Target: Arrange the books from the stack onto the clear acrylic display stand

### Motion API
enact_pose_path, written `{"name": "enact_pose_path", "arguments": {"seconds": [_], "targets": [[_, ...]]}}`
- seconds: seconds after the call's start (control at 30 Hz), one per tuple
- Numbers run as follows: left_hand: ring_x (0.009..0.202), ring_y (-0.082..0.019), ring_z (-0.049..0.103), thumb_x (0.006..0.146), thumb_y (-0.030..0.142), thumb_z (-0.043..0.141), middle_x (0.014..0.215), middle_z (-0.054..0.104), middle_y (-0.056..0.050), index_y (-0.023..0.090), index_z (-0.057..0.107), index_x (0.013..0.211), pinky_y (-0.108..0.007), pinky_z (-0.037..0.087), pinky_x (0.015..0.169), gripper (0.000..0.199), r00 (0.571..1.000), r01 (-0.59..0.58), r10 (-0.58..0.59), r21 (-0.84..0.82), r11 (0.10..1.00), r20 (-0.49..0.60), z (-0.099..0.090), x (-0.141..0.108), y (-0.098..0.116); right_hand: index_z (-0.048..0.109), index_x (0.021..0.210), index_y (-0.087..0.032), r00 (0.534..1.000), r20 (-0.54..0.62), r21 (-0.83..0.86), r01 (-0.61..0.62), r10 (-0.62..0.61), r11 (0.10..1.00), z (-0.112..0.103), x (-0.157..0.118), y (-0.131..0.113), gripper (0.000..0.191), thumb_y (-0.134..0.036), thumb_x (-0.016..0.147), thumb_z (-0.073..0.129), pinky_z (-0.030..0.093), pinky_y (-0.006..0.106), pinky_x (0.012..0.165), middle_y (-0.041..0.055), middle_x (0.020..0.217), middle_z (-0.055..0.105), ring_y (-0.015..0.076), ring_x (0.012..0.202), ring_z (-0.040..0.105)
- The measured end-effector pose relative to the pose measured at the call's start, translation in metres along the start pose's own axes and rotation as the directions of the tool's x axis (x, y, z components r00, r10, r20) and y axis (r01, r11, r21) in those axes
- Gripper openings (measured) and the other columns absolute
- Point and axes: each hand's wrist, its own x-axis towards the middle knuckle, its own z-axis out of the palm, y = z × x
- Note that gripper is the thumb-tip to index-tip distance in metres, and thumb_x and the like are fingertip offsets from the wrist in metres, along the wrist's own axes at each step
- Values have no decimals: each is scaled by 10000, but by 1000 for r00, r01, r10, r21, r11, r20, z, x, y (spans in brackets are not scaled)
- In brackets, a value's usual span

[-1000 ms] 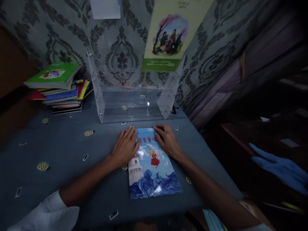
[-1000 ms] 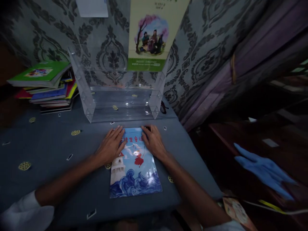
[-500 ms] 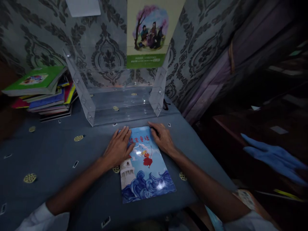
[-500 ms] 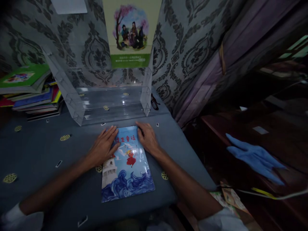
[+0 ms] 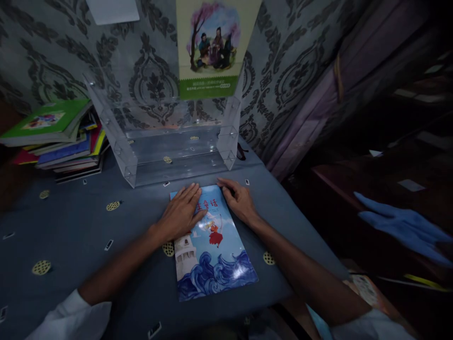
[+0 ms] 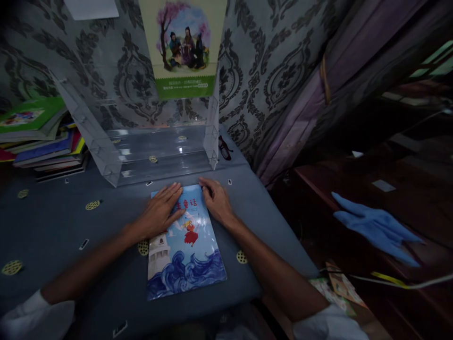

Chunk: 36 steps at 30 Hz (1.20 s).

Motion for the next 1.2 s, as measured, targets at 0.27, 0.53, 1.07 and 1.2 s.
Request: {"name": "enact_pose_path", "arguments": {"seconds": [0.27, 0.53, 1.07, 1.2], "targets": [[1478, -278, 352, 1016, 524, 393, 1563, 406, -179, 104, 367, 1507, -478, 314, 1211, 646, 994, -110, 110, 19, 994, -12, 16, 27, 13, 676, 1240, -205, 999, -21, 82, -37, 39, 996, 1, -2, -4, 377, -202, 910, 495, 549, 450, 961, 86, 1102, 762, 233, 1018, 710], [1443, -282, 413, 1023, 509, 367, 1535, 446, -182, 104, 392, 1493, -472, 376, 1178, 621, 975, -188, 195, 74, 979, -106, 32, 38, 14, 640, 1275, -192, 996, -31, 121, -74, 78, 990, 2, -3, -2, 389, -178, 907, 512, 541, 450, 981, 95, 1094, 767, 245, 1072, 708], [1429, -293, 435, 1023, 510, 367, 1528, 456, -185, 121, 398, 1498, -501, 397, 1157, 614, 968, -210, 219, 83, 974, -120, 35, 39, 10, 702, 1155, -214, 999, -40, -122, -10, 5, 993, -3, -4, -17, 319, -142, 904, 519, 520, 406, 970, 83, 1101, 750, 233, 1053, 673], [1433, -284, 429, 1028, 497, 361, 1532, 453, -178, 114, 401, 1497, -488, 389, 1164, 607, 966, -223, 232, 90, 971, -116, 34, 39, 11, 688, 1183, -238, 998, -53, -137, -38, 31, 990, -4, -4, -18, 326, -162, 913, 523, 518, 399, 961, 66, 1086, 749, 230, 1041, 675]]}}
